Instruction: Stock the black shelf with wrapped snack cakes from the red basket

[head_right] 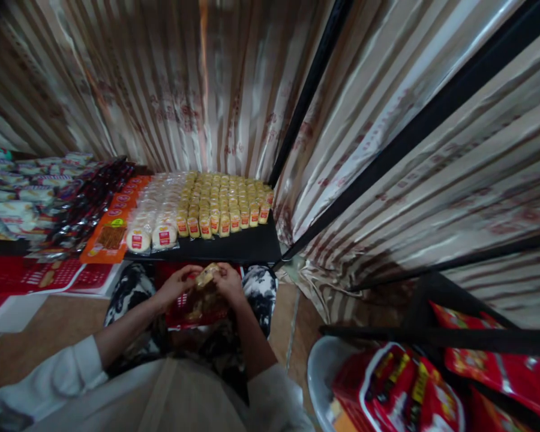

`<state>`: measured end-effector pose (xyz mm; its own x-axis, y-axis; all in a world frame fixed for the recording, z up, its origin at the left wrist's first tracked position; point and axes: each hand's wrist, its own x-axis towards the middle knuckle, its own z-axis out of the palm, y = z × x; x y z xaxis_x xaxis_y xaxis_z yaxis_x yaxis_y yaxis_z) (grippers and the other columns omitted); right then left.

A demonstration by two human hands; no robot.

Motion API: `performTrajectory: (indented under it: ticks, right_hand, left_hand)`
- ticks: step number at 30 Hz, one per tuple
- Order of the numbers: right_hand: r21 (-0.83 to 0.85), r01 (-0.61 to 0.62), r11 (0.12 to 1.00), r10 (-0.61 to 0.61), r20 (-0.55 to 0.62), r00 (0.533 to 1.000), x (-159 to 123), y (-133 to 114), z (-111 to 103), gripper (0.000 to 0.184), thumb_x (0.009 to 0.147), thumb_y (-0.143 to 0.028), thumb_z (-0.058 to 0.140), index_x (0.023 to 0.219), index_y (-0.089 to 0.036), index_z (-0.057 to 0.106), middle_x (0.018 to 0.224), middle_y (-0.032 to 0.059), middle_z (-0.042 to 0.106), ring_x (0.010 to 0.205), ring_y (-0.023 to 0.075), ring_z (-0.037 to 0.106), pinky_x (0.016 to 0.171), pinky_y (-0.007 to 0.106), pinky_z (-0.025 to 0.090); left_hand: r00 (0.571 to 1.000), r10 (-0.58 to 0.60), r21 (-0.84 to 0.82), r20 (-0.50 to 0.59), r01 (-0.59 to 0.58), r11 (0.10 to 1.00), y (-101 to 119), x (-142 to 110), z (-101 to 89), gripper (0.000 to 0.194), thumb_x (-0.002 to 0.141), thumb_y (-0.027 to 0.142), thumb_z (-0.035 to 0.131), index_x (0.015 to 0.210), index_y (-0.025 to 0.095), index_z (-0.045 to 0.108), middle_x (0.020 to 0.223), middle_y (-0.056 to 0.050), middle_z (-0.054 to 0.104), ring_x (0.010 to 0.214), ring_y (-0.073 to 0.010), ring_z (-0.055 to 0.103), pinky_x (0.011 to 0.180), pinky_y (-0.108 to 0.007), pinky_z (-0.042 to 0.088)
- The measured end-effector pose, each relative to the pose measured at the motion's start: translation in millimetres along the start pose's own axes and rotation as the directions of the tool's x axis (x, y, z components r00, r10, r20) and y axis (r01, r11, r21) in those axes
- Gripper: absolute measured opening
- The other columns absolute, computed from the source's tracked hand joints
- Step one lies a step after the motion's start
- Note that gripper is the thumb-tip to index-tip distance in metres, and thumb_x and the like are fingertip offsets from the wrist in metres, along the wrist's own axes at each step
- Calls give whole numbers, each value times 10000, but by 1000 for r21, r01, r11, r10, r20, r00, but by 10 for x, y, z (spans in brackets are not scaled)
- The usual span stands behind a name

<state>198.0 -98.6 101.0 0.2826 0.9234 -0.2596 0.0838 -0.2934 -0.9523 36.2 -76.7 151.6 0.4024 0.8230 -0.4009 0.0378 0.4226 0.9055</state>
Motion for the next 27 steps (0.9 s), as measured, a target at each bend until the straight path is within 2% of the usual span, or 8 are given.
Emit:
performTrajectory:
  ticks: [4,7,10,14,17,21,24,27]
  right_hand:
    - [52,-49,997,52,-47,998,25,-242,-141,164,719,-274,570,844,-186,626,591,-34,620,484,103,563,473,201,442]
    - [28,-23,999,26,-99,995,52,-396,-268,169,721,-282,572,854,-194,628,586,-37,612,483,102,562,476,203,443]
    - [3,0,1000,0,-117,993,84,-513,-366,198,726,-309,564,882,-199,618,592,-42,595,495,104,565,484,208,449]
    - [4,15,1000,-15,-124,992,143,-625,-453,230,731,-362,562,876,-189,610,607,-35,586,491,104,556,473,212,444]
    - [9,36,999,-35,-118,992,206,-670,-522,306,755,-453,537,884,-189,622,643,-21,601,509,109,560,477,219,444]
    - [9,113,994,-109,-201,973,311,-662,-605,343,770,-497,514,911,-220,659,758,-2,641,647,129,592,552,228,476]
    - [99,168,981,-136,-270,953,395,-629,-623,346,738,-456,566,990,-239,661,928,20,651,802,152,608,630,244,508]
    - [263,176,948,-103,-269,958,472,-612,-610,429,690,-422,613,1068,-220,629,1008,40,640,818,152,617,683,265,520]
  left_hand:
    - [980,194,205,36,-198,959,118,40,73,320,677,251,588,985,167,617,937,-36,622,767,-139,567,705,-259,449]
    - [945,313,382,94,-325,865,193,75,147,323,677,256,596,987,171,625,989,-56,575,789,-148,547,718,-275,452]
    - [898,403,487,173,-434,758,248,109,246,389,652,220,631,1038,180,591,1049,-66,537,787,-141,536,696,-268,460]
    - [872,464,545,158,-469,695,291,205,377,343,680,158,576,1022,182,574,1040,-58,534,722,-116,535,666,-256,462]
    - [904,419,459,81,-407,790,334,325,459,288,712,188,554,999,174,560,933,-38,567,654,-105,548,609,-239,454]
    - [972,234,159,22,-235,959,434,483,567,264,731,246,575,971,158,506,726,2,591,586,-107,575,527,-205,422]
    - [990,139,-53,-14,-140,989,521,568,662,278,716,227,618,953,149,496,720,3,598,570,-96,592,520,-190,421]
    - [998,67,-227,-16,-69,971,592,638,758,252,698,164,635,908,150,497,775,-4,588,607,-108,632,516,-185,437]
